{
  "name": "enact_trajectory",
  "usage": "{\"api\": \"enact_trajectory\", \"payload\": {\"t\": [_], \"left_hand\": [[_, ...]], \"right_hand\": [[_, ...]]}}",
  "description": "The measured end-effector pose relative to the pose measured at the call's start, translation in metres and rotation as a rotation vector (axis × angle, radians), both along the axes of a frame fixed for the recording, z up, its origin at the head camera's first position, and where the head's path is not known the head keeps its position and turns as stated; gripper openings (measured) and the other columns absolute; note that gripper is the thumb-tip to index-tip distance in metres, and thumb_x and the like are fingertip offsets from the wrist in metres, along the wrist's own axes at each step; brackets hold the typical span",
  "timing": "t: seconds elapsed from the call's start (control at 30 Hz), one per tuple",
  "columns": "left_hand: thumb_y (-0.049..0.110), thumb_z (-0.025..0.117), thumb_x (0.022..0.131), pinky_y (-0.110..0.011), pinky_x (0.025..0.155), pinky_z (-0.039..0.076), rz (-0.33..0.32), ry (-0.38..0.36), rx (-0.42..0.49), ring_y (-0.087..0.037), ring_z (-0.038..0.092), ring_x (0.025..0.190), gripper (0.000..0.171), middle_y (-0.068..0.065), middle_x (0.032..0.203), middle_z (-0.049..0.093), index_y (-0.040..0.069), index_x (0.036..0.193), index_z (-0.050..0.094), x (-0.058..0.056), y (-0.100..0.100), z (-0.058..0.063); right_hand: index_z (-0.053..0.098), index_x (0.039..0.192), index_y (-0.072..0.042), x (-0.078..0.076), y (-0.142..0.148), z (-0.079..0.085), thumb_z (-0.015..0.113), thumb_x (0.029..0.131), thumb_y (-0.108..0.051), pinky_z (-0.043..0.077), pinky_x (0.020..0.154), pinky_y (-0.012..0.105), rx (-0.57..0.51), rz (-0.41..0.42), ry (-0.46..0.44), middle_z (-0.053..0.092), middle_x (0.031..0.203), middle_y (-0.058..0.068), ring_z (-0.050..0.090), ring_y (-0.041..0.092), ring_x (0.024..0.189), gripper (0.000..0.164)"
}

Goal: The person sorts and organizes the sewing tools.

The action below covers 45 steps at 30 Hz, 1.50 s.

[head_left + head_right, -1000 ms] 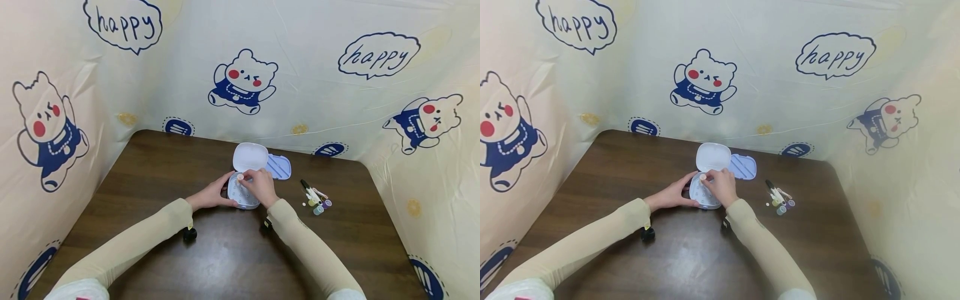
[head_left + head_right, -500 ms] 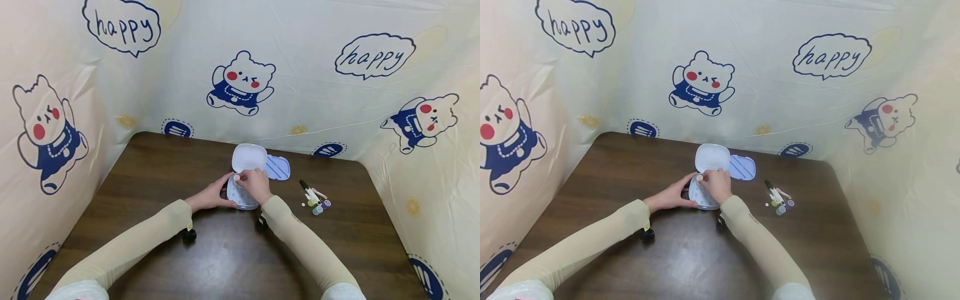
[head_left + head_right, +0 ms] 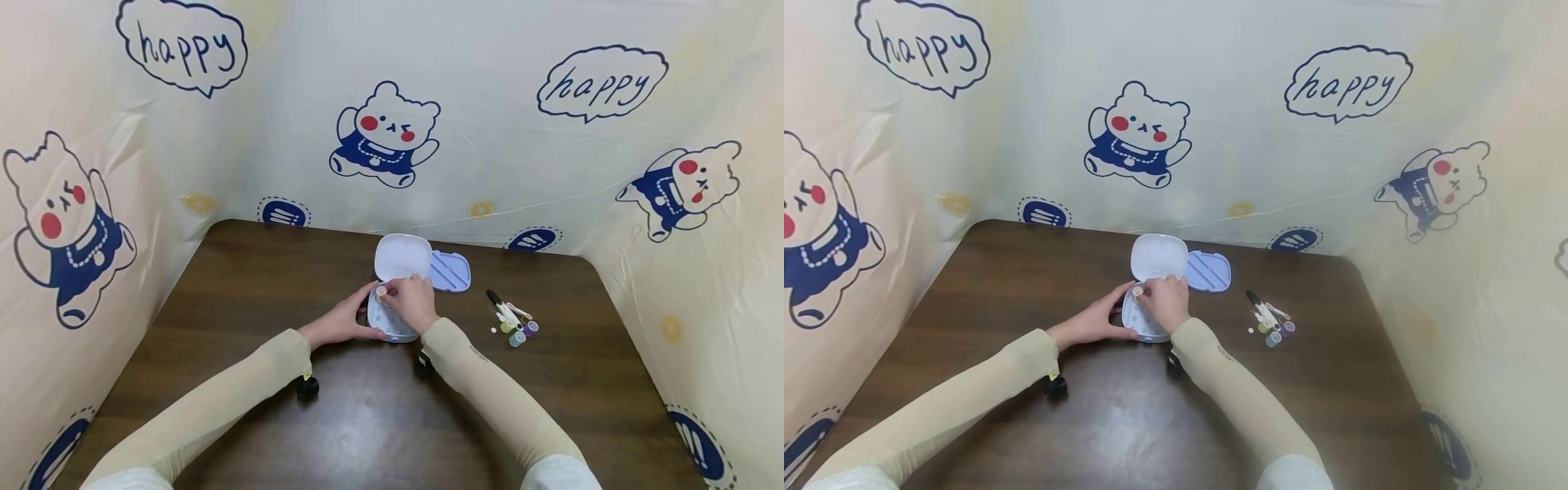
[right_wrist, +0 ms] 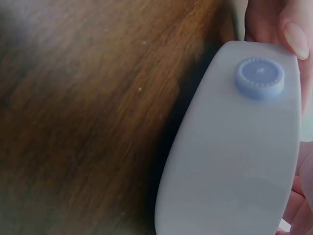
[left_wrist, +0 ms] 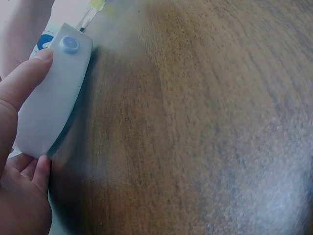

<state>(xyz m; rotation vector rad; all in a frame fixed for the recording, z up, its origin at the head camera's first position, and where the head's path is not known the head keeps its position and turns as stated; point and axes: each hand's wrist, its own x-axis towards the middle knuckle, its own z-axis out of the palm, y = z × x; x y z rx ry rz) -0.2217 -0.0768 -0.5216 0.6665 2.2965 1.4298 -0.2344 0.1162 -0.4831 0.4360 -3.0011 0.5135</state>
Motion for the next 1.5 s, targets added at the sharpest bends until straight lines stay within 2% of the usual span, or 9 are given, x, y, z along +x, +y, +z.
{"api": "enact_trajectory", "payload": {"t": [0.17,0.63,1.0,1.27,1.5], "left_hand": [[0.028,0.091,0.083,-0.048,0.117,0.042,-0.004,0.004,0.021,-0.032,0.050,0.141,0.112,-0.015,0.167,0.030,0.013,0.167,0.018,-0.001,0.000,0.001],[0.029,0.090,0.084,-0.048,0.119,0.039,0.000,-0.010,-0.022,-0.031,0.046,0.143,0.111,-0.014,0.168,0.029,0.015,0.167,0.018,0.001,0.002,0.003],[0.031,0.090,0.084,-0.048,0.118,0.040,-0.003,-0.010,-0.031,-0.032,0.048,0.143,0.112,-0.016,0.168,0.028,0.012,0.167,0.016,0.001,0.001,0.003],[0.028,0.091,0.083,-0.048,0.118,0.040,-0.008,0.023,-0.011,-0.031,0.047,0.143,0.112,-0.015,0.167,0.031,0.011,0.166,0.018,-0.002,0.001,0.002],[0.026,0.091,0.083,-0.047,0.117,0.041,-0.001,0.011,-0.007,-0.031,0.048,0.142,0.111,-0.017,0.165,0.033,0.012,0.166,0.019,0.000,0.000,0.001]], "right_hand": [[0.083,0.111,-0.019,-0.002,0.001,0.003,0.077,0.096,-0.036,0.041,0.082,0.042,0.012,-0.006,-0.017,0.079,0.094,-0.003,0.058,0.024,0.088,0.023],[0.084,0.111,-0.021,0.000,0.000,-0.001,0.079,0.094,-0.036,0.040,0.081,0.042,0.031,0.003,0.007,0.079,0.090,-0.005,0.055,0.024,0.084,0.022],[0.083,0.114,-0.021,0.001,0.001,0.001,0.079,0.094,-0.033,0.041,0.081,0.040,0.096,0.036,-0.005,0.078,0.090,-0.002,0.053,0.025,0.084,0.023],[0.083,0.113,-0.021,0.000,0.004,0.008,0.079,0.094,-0.032,0.044,0.082,0.043,0.086,0.055,0.005,0.079,0.092,-0.004,0.058,0.027,0.088,0.022],[0.083,0.109,-0.019,0.005,0.013,0.012,0.078,0.095,-0.033,0.044,0.086,0.043,0.045,0.056,0.001,0.080,0.100,-0.004,0.060,0.025,0.091,0.020]]}}
